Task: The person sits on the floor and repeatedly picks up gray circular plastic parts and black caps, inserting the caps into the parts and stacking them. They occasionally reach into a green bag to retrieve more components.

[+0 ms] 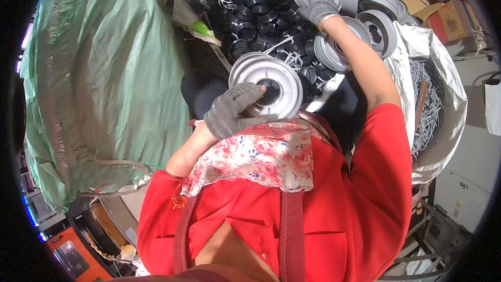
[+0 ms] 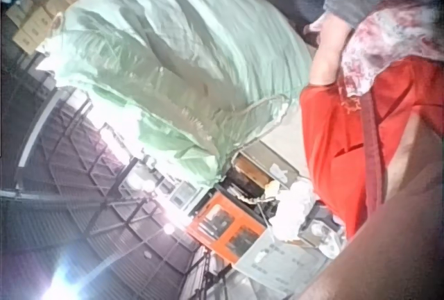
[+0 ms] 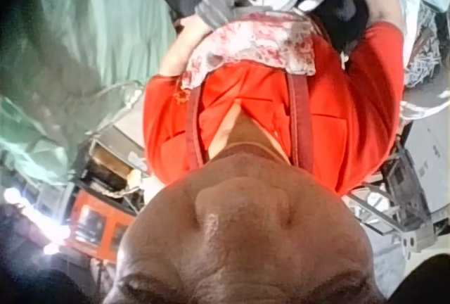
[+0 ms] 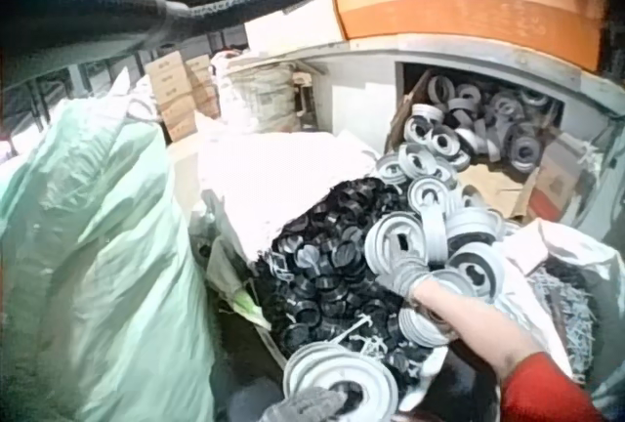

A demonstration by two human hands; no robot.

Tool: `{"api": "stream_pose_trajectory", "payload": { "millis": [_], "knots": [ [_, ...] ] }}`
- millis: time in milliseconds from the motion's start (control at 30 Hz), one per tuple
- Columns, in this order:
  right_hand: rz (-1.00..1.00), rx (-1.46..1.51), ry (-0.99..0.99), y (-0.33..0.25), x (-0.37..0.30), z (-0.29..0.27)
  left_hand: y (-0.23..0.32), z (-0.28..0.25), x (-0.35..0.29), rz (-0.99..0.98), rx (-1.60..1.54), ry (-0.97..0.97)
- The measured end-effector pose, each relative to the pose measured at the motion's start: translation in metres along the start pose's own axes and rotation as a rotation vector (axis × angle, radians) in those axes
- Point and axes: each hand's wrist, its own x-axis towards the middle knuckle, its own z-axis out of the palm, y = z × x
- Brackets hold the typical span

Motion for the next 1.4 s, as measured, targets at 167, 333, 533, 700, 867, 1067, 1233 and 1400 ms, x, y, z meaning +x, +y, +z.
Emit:
{"api": "stream_pose_trajectory", "payload": {
  "millis": [167,333,533,700,867,1067,1233,1400],
  "knots": [
    [-0.217,0.239,0.466,-0.033,-0.007,-0.032,-0.005,-0.023,0.025,-0.420,-0.630,0.294],
    [-0.098,2.109,-0.304,-0.067,-0.029,-0.085,-0.035,-0.022,0.069,-0.291,-1.231,0.679],
    [-0.474,0.184,0.153,-0.076,0.022,-0.020,-0.049,-0.046,0.054,-0.305,-1.574,0.685],
    [-0.742,-0.306,0.253,-0.046,0.047,0.023,-0.040,-0.052,0.048,-0.371,-1.009,0.778],
    [-0.672,0.567,0.388,-0.092,-0.003,-0.041,-0.043,-0.045,0.055,-0.486,-1.172,0.678],
    [-0.750,0.855,0.055,-0.118,-0.053,-0.088,-0.021,-0.034,0.063,-0.486,-1.338,0.505],
    [-0.748,0.464,0.045,-0.121,-0.060,-0.106,-0.009,-0.031,0.060,-0.374,-1.240,0.508],
    [-1.008,0.183,0.015,-0.117,-0.069,-0.119,-0.005,-0.044,0.054,-0.414,-1.186,0.372]
  ]
}}
